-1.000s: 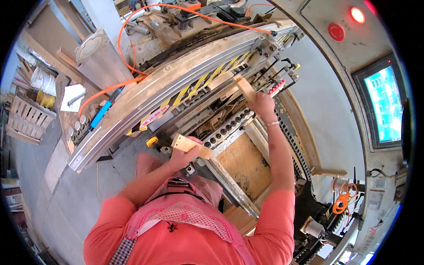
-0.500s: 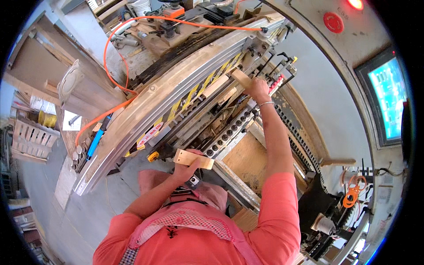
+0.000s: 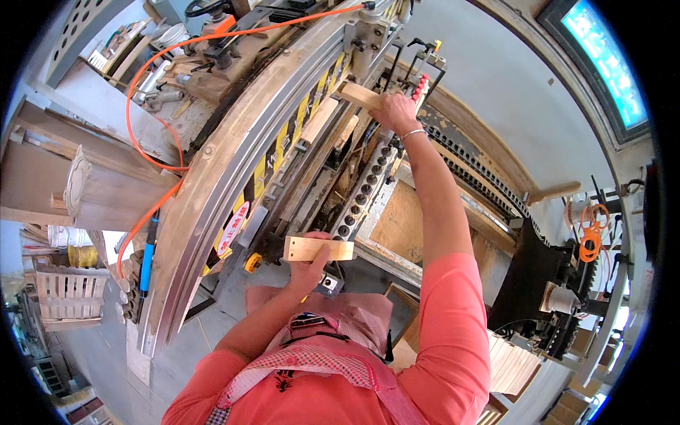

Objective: The person repeatedly picks up small wooden blocks from a stack, feeds them into a machine, and then places the processed blocks onto a table. The person handles the blocks one at a time in a continuous loop.

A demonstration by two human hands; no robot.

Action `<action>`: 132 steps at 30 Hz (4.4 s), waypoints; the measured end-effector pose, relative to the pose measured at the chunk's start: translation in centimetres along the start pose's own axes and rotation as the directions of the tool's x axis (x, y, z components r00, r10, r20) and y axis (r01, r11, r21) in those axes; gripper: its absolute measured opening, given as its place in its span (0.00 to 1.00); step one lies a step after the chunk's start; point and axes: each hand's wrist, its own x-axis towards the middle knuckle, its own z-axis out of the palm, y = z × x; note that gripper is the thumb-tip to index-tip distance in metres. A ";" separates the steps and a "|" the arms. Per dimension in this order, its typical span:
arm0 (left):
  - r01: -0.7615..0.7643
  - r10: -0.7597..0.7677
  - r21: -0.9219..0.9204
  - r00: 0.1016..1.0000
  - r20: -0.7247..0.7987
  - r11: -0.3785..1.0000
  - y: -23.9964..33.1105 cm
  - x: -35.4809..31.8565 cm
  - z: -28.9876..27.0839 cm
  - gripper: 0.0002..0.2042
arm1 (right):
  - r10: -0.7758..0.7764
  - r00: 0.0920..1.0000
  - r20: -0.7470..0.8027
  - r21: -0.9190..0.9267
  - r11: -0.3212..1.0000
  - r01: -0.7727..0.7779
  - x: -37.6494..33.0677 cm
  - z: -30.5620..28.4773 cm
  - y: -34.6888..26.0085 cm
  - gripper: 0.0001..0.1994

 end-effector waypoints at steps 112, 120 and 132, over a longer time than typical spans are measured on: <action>-0.086 -0.308 -0.362 0.370 -0.876 0.928 -20.8 -37.5 -74.9 0.16 | 0.085 0.962 0.258 -0.407 0.913 0.028 -13.8 -6.8 1.8 0.21; 0.714 0.103 0.122 0.069 -0.992 0.689 -13.0 -38.5 -64.2 0.08 | 0.058 0.997 -0.057 -0.009 0.998 -0.059 -11.3 -4.9 1.7 0.17; 0.230 -0.017 0.698 0.954 -0.298 0.678 5.6 -9.1 -7.2 0.14 | -0.161 0.982 -0.101 0.119 0.978 0.172 0.1 -1.8 -0.1 0.22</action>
